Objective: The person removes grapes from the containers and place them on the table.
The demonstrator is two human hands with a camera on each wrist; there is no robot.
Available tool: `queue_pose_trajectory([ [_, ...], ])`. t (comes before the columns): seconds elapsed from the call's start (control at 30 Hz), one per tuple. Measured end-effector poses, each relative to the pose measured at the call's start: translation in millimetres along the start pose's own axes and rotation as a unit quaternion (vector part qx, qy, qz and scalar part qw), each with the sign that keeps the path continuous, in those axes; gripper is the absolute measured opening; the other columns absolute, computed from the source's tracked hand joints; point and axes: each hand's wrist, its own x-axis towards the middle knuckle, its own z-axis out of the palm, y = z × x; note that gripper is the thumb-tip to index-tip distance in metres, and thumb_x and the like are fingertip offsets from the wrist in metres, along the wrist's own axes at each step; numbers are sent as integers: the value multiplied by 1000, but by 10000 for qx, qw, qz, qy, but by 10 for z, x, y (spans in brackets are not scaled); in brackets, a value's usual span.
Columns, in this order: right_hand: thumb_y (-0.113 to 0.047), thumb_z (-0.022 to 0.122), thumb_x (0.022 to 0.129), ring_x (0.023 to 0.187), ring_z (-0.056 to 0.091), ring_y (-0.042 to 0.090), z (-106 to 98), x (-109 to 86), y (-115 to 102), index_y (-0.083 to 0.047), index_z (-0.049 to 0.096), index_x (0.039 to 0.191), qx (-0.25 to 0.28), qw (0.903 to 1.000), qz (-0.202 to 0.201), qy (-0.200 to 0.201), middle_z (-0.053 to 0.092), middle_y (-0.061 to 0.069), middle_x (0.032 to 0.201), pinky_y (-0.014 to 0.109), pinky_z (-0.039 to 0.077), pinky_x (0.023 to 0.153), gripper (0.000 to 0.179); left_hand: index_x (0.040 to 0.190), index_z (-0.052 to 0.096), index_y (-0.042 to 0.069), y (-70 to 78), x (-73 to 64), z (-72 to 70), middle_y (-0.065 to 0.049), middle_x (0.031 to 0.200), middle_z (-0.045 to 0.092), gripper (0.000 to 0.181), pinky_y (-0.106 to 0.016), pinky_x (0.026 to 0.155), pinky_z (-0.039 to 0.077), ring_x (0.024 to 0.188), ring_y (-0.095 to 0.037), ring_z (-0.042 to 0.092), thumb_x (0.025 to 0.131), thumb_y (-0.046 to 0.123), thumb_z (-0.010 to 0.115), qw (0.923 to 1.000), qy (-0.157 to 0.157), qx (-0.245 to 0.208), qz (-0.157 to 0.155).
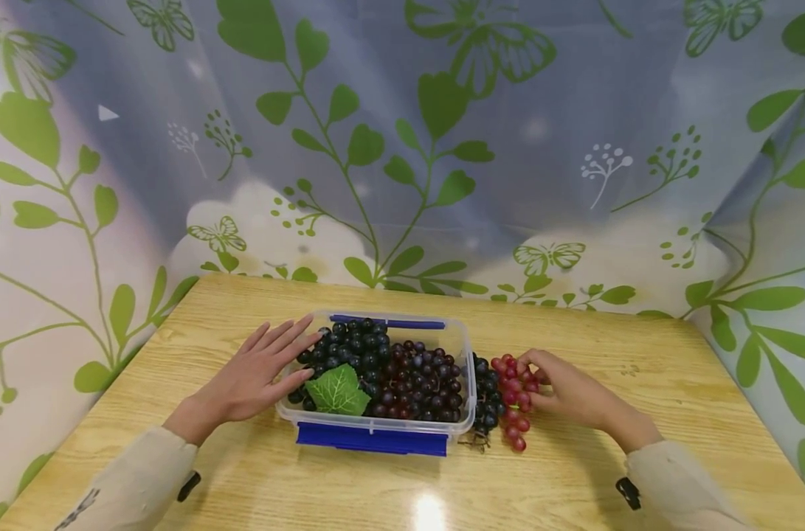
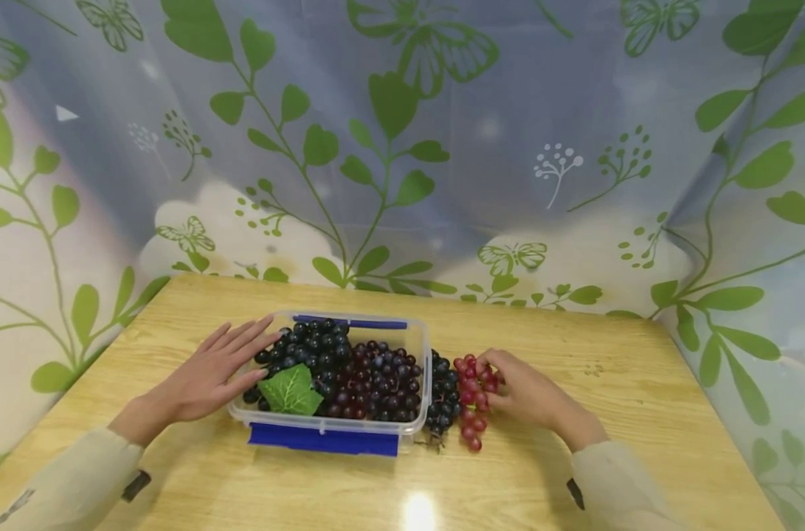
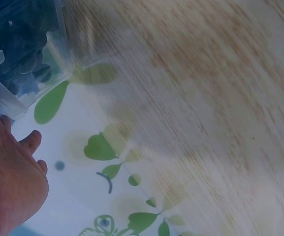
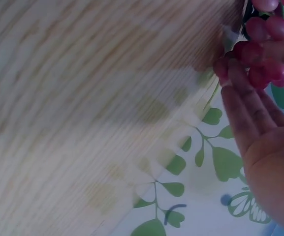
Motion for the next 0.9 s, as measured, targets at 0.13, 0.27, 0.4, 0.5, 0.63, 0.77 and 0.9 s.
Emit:
queue_pose_trajectory([
  [0.13, -3, 68, 88, 104, 55, 23, 20, -21, -10, -15, 51, 114, -427, 9990, -92, -36, 52, 3, 113, 40, 51, 83, 33, 152, 30, 20, -1, -4, 5, -4, 159, 15, 58, -57, 110, 9, 140, -35, 23, 101, 42, 44, 10000, 40, -17, 17],
  [0.27, 0, 68, 87, 107, 54, 24, 60, -35, -13, -15, 52, 113, -546, 9982, -223, -38, 52, 5, 117, 40, 50, 84, 34, 152, 29, 20, 6, -10, -4, -4, 159, 14, 58, -56, 111, 8, 140, -34, 21, 101, 42, 44, 10000, 10, -4, -5],
  [0.4, 2, 69, 84, 107, 54, 25, 94, -35, -14, -14, 53, 112, -799, 9958, -427, 116, 54, 6, 117, 41, 50, 84, 35, 153, 28, 21, 14, -13, -4, -3, 159, 13, 59, -55, 111, 7, 142, -31, 18, 101, 43, 44, 10000, -60, 4, -38],
  [0.5, 1, 69, 84, 109, 54, 28, 111, -33, -11, -12, 55, 114, -969, 9936, -544, 220, 55, 9, 119, 45, 48, 86, 36, 153, 28, 21, 18, -11, -1, -2, 159, 12, 59, -55, 111, 7, 142, -30, 18, 100, 43, 44, 10000, -77, 10, -39],
  [0.63, 2, 69, 83, 110, 52, 33, 114, -39, -7, -10, 56, 116, -1062, 9919, -620, 325, 56, 12, 121, 51, 46, 88, 37, 153, 28, 21, 17, 3, -1, -2, 159, 12, 59, -55, 111, 8, 141, -32, 20, 101, 43, 44, 10000, -61, 44, -4],
  [0.77, 2, 68, 85, 111, 52, 32, 103, -37, -2, -11, 56, 116, -966, 9928, -646, 303, 55, 10, 121, 51, 46, 88, 36, 152, 29, 19, 9, 12, -8, -3, 159, 13, 59, -55, 111, 8, 141, -33, 21, 101, 43, 44, 10000, -36, 89, 22],
  [0.9, 0, 67, 87, 113, 52, 31, 96, -30, -4, -12, 57, 117, -883, 9941, -599, 199, 54, 9, 123, 48, 47, 89, 34, 152, 30, 19, 6, 2, -15, -4, 159, 14, 59, -55, 111, 7, 141, -33, 21, 100, 43, 44, 9999, -37, 101, 17],
])
